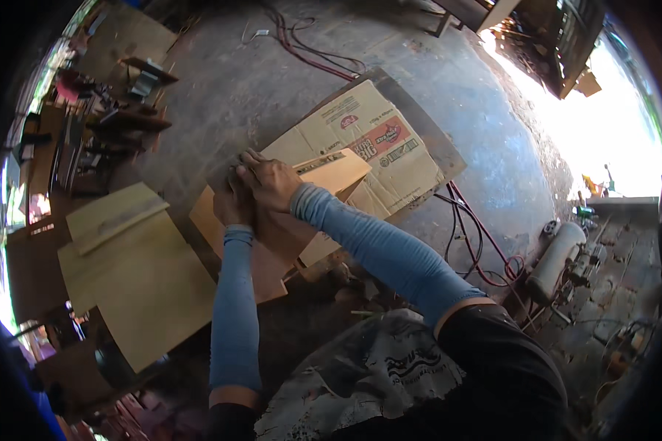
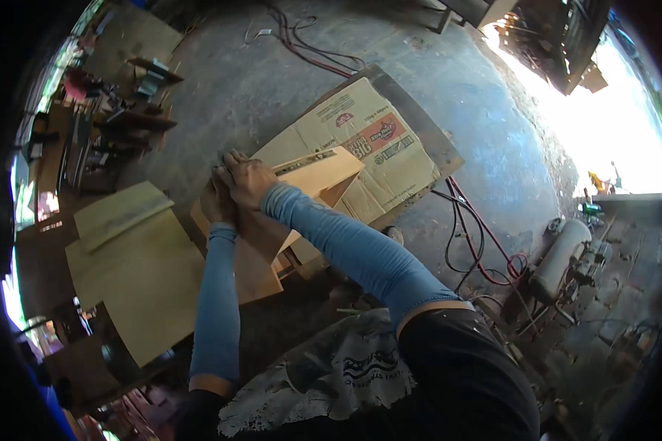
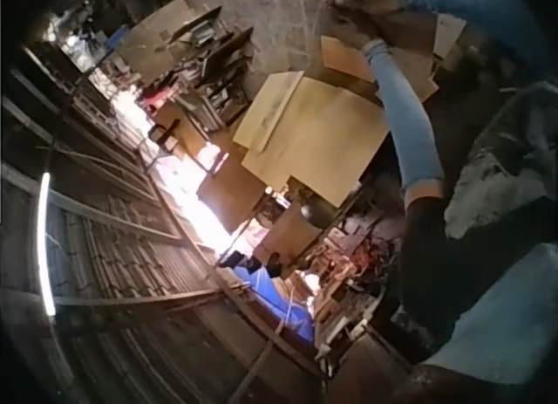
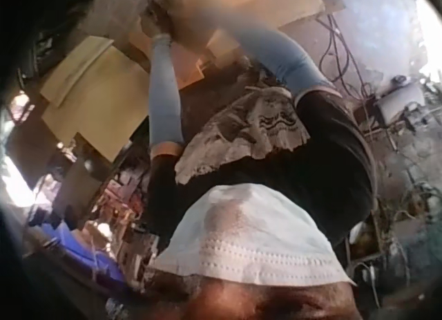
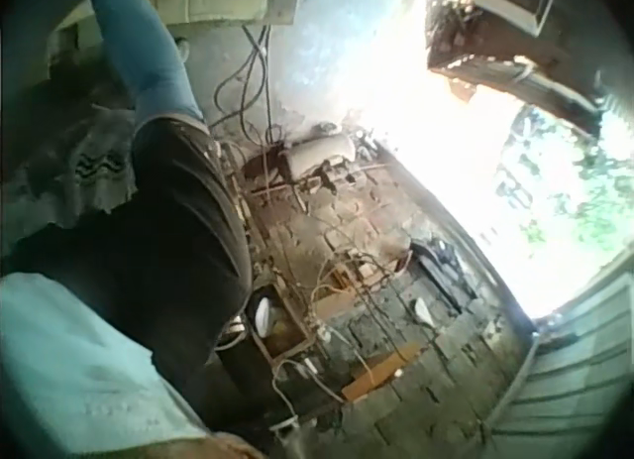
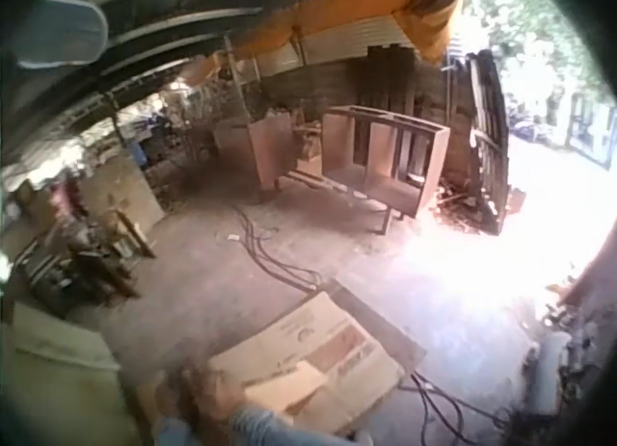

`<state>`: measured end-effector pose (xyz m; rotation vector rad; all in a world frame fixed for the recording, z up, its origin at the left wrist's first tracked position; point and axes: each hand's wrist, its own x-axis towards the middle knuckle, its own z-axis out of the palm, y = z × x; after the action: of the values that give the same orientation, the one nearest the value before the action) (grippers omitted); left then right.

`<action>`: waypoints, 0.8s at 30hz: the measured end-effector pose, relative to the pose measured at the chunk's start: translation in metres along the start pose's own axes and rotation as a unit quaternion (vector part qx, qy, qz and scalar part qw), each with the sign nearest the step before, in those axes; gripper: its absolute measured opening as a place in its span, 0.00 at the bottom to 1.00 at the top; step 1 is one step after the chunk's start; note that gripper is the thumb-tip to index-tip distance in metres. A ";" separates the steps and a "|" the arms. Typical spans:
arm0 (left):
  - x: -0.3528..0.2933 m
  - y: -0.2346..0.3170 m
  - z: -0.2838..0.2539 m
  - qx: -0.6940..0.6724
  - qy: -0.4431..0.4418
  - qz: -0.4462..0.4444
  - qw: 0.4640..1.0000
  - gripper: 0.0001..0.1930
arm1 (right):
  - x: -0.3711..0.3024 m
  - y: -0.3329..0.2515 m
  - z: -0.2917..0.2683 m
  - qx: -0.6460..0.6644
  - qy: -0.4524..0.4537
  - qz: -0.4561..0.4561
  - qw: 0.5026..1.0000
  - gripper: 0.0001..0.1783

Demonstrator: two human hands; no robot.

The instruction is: The person sands a rectangular wooden box with a sanding block, working on the exterior faces and edges. They repeatedly flip and rotate the box to access different sides, then place it on a cardboard-covered work surface. The person also sands a separate flat wooden board.

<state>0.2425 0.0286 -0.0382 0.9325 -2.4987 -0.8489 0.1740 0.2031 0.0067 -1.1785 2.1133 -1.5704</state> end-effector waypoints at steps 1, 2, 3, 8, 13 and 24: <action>-0.003 -0.010 -0.004 -0.004 0.006 -0.014 1.000 0.35 | -0.009 -0.003 0.001 0.014 0.001 -0.037 0.999 0.26; -0.004 -0.012 -0.008 0.015 0.009 -0.040 0.999 0.36 | -0.041 -0.007 0.003 -0.045 0.014 -0.061 0.997 0.27; -0.012 -0.009 -0.014 0.036 0.011 -0.068 0.997 0.37 | -0.080 -0.014 0.005 -0.100 0.026 -0.084 0.991 0.28; -0.026 -0.013 -0.016 -0.037 0.007 -0.047 0.998 0.40 | -0.027 -0.010 0.008 -0.009 -0.082 -0.002 0.997 0.35; -0.023 -0.024 -0.015 0.001 0.051 -0.035 0.998 0.38 | -0.076 -0.016 0.011 -0.083 -0.055 -0.042 0.994 0.37; -0.008 0.005 -0.007 0.045 0.008 -0.065 0.997 0.38 | -0.149 -0.009 -0.007 -0.101 -0.031 0.000 0.994 0.35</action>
<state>0.2499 0.0342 -0.0305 1.1380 -2.5027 -0.7699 0.2687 0.3150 -0.0199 -1.2723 2.2735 -1.3253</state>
